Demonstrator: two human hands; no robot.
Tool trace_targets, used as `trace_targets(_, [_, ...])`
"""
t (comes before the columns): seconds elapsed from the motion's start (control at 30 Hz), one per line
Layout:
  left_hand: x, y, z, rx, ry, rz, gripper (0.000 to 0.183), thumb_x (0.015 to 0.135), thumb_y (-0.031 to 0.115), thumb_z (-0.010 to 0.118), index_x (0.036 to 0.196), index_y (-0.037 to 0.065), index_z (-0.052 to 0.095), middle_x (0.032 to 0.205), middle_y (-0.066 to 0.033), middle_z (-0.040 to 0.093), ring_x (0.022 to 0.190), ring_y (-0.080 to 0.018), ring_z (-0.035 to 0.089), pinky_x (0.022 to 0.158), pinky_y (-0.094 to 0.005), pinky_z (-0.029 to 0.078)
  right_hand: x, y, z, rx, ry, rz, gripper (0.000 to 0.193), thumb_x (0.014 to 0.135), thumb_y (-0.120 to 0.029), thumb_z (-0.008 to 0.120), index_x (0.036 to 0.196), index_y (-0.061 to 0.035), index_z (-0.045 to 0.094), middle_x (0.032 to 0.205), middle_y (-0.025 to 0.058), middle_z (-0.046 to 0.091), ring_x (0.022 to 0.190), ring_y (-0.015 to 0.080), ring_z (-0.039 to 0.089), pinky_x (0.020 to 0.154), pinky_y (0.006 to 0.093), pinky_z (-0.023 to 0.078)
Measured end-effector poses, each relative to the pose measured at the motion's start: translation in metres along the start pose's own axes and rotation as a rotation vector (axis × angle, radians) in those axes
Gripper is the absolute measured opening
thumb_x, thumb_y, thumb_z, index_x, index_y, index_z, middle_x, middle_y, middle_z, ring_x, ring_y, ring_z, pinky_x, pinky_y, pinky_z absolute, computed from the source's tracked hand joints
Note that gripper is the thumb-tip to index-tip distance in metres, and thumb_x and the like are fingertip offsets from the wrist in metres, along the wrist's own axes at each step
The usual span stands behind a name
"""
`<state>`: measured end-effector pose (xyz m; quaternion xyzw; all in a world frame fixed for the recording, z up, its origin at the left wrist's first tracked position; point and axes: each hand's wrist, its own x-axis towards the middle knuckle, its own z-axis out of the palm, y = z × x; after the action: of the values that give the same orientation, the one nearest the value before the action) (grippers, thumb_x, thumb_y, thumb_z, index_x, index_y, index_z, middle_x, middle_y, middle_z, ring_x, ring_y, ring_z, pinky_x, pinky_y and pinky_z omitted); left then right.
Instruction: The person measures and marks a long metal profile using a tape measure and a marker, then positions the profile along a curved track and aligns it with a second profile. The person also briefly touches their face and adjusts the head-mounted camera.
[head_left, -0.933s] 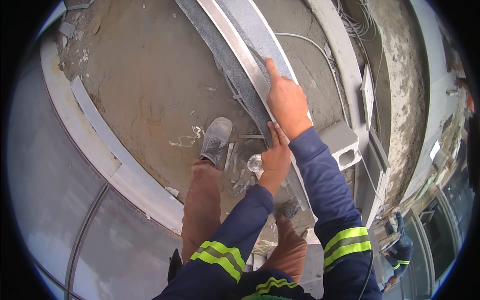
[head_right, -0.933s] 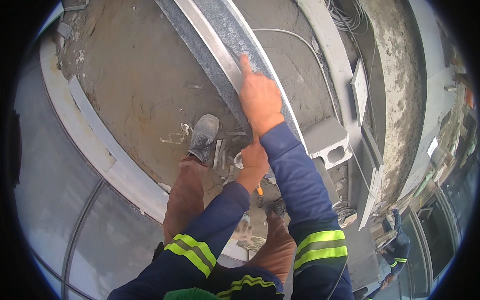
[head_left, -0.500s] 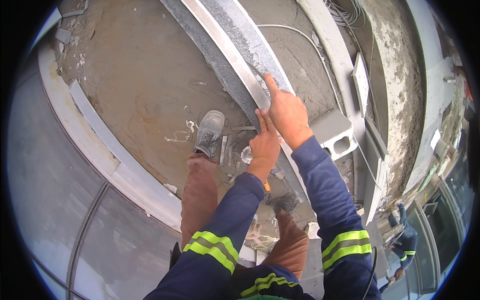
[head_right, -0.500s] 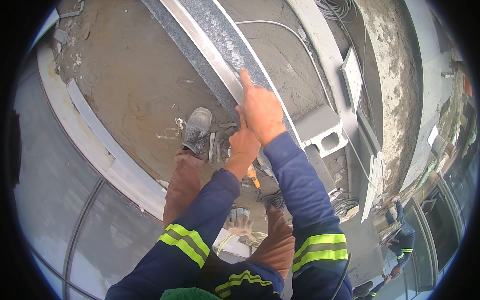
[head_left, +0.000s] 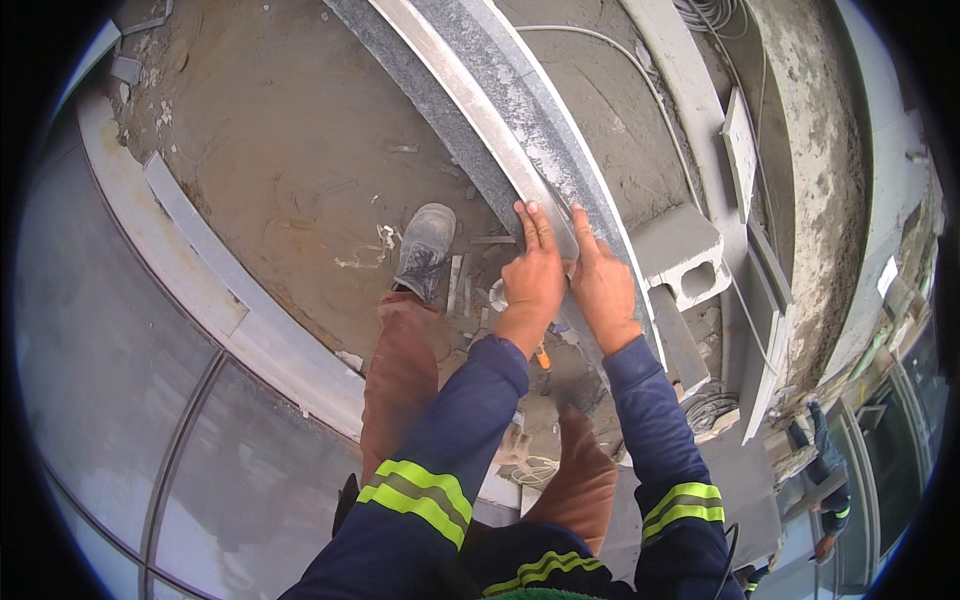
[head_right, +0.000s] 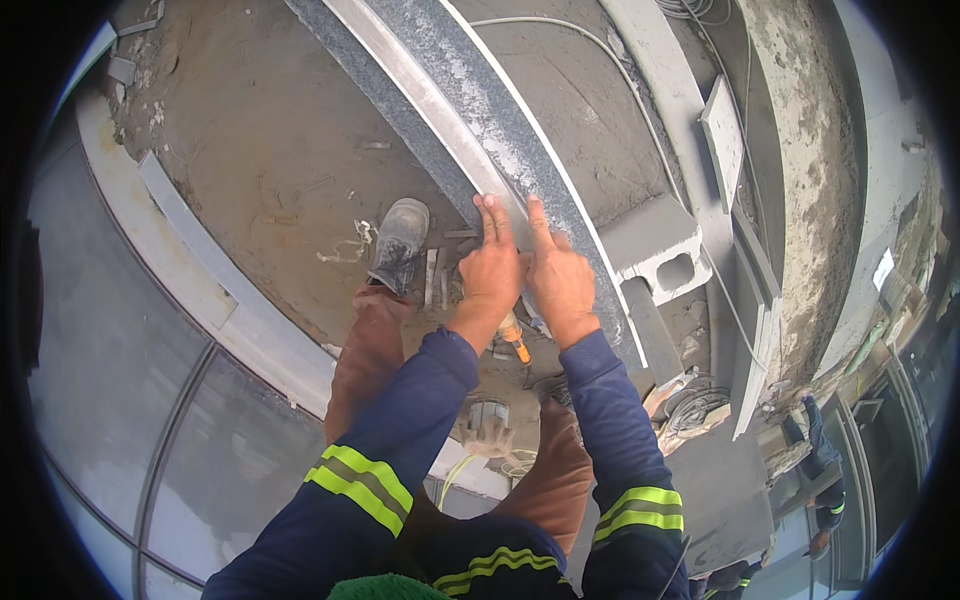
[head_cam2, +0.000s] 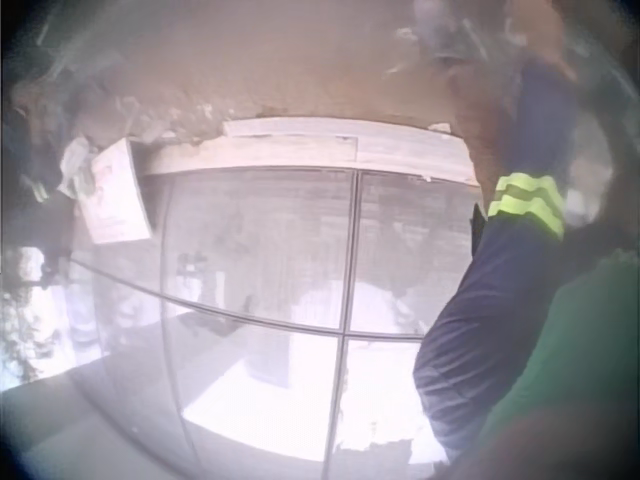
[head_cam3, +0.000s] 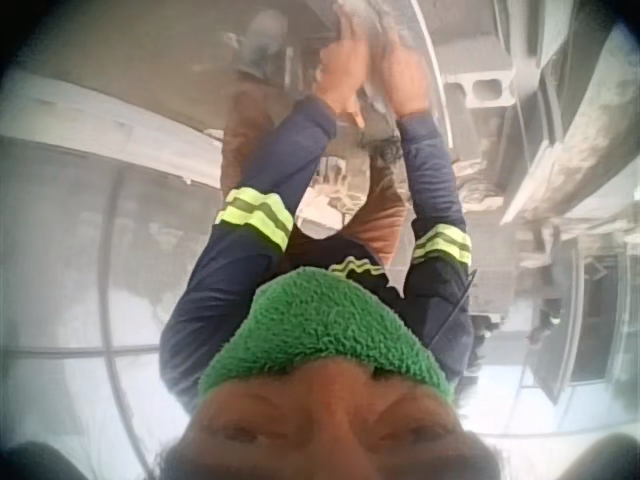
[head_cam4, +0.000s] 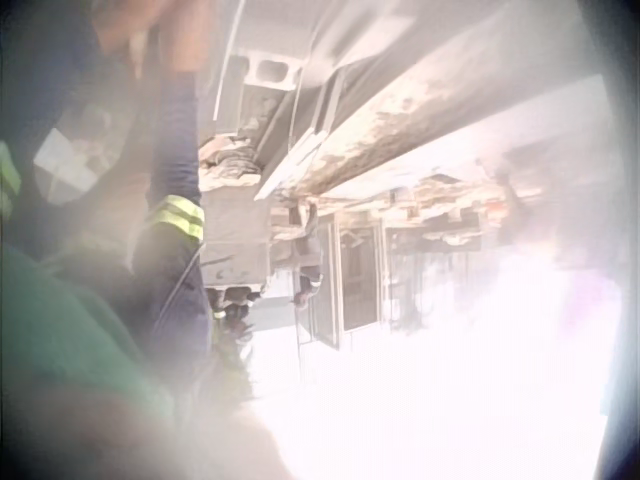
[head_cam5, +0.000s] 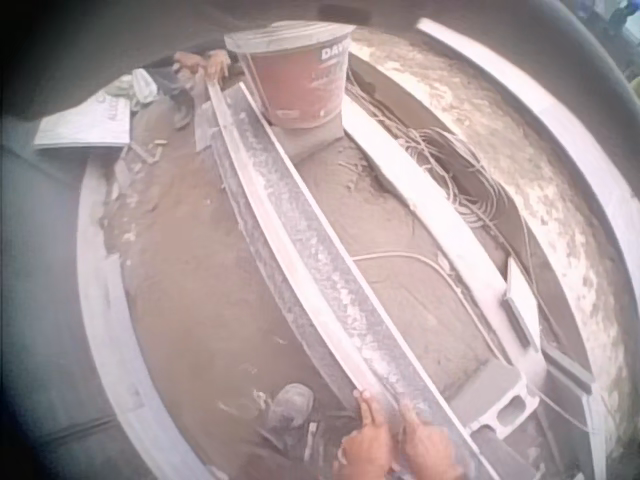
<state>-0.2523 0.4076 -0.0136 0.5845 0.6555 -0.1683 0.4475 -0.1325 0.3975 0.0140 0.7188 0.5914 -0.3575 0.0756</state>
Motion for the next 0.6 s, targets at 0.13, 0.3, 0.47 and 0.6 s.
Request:
trace_targets(0.13, [-0.002, -0.020, 0.031, -0.073, 0.099, 0.124, 0.091, 0.097, 0.014, 0.061, 0.170, -0.007, 0.010, 0.174, -0.0336, 0.018, 0.075, -0.0352, 0.079, 0.059, -0.0447, 0.063, 0.171, -0.158, -0.072, -0.052, 0.092, -0.143, 0.062, 0.100, -0.007, 0.057, 0.160, -0.0168, 0.047, 0.101, 0.0249, 0.077, 0.092, 0.0450, 0.077, 0.080, 0.0555, 0.062])
trace_targets(0.3, [-0.005, -0.027, 0.054, -0.153, 0.201, 0.291, 0.084, 0.095, 0.009, 0.061, 0.167, -0.009, 0.023, 0.170, -0.0362, 0.029, 0.067, -0.0292, 0.078, 0.051, -0.0404, 0.061, 0.308, -0.291, -0.134, -0.111, 0.319, -0.305, 0.032, 0.101, -0.007, 0.055, 0.131, -0.0005, 0.064, 0.101, 0.0254, 0.078, 0.098, 0.0431, 0.078, 0.084, 0.0539, 0.063])
trace_targets(0.47, [-0.008, -0.025, -0.029, -0.282, -0.101, 0.188, 0.085, 0.096, 0.018, 0.070, 0.167, -0.005, 0.029, 0.168, -0.0341, 0.036, 0.090, -0.0377, 0.079, 0.065, -0.0464, 0.063, 0.326, -0.305, -0.147, -0.101, 0.143, -0.160, 0.056, 0.097, -0.004, 0.053, 0.152, -0.0167, 0.056, 0.117, 0.0295, 0.075, 0.112, 0.0484, 0.073, 0.097, 0.0575, 0.058])
trace_targets(0.6, [0.012, -0.046, -0.130, -0.341, -0.275, 0.148, 0.084, 0.099, 0.034, 0.073, 0.166, 0.003, 0.035, 0.156, -0.0275, 0.054, 0.116, -0.0408, 0.073, 0.089, -0.0529, 0.060, 0.321, -0.318, -0.147, -0.068, 0.124, -0.089, 0.068, 0.095, -0.002, 0.053, 0.159, -0.0241, 0.050, 0.116, 0.0306, 0.075, 0.110, 0.0494, 0.073, 0.096, 0.0592, 0.057])
